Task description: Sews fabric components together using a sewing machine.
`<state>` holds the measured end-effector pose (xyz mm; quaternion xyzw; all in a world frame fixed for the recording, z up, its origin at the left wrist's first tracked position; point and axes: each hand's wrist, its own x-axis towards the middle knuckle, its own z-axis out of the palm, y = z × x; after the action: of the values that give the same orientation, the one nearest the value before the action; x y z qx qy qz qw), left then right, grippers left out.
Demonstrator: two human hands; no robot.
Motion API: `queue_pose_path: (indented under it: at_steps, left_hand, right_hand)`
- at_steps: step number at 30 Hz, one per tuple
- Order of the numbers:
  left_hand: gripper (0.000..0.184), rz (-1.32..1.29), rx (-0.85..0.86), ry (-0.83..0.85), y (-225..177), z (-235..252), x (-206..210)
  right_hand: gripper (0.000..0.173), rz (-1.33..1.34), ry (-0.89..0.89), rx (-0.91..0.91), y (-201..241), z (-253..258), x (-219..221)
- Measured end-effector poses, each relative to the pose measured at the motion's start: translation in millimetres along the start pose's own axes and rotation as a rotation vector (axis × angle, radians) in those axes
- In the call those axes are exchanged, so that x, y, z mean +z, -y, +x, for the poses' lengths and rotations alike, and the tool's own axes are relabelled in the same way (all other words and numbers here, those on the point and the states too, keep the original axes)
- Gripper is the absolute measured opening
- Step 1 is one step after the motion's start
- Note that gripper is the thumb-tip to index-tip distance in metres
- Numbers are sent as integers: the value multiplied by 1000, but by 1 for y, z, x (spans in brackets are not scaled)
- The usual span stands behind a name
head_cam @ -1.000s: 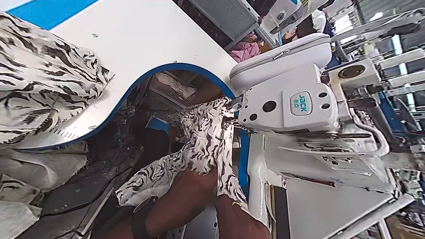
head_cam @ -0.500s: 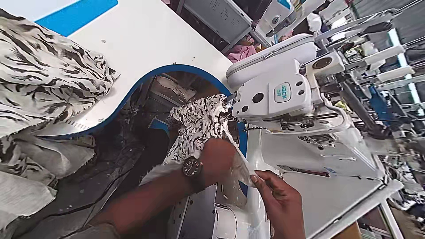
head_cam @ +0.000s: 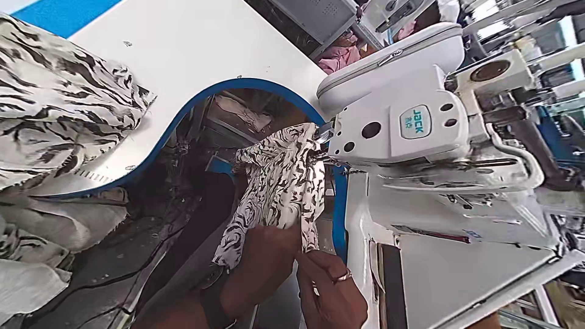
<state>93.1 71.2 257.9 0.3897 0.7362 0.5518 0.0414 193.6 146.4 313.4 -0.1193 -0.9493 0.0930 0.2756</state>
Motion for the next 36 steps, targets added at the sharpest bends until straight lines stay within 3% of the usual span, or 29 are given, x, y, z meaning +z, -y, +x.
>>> queue_pose_path:
  at_steps: [4,14,20,27,30,32,34,36]
  left_hand:
    - [23,-118,28,-73,9,-8,7]
    - [23,70,131,-220,21,39,22]
    - [25,217,147,-252,27,61,30]
    - [24,279,178,-275,27,58,27]
    - [24,107,21,-186,32,34,3]
    - [23,-54,-139,87,54,27,-1]
    - [26,-249,-232,322,79,22,26]
    - [34,-594,-510,286,72,19,48]
  right_hand:
    - [7,47,-79,47,-10,3,15]
    - [13,80,-177,15,-39,33,42]
    - [13,236,-163,114,-48,41,55]
    - [28,381,-126,170,-52,40,63]
    - [26,373,-118,145,-52,39,63]
    - [20,316,-109,77,-45,38,63]
    - [17,234,-28,-32,-35,33,59]
    - [26,134,59,-147,-33,38,59]
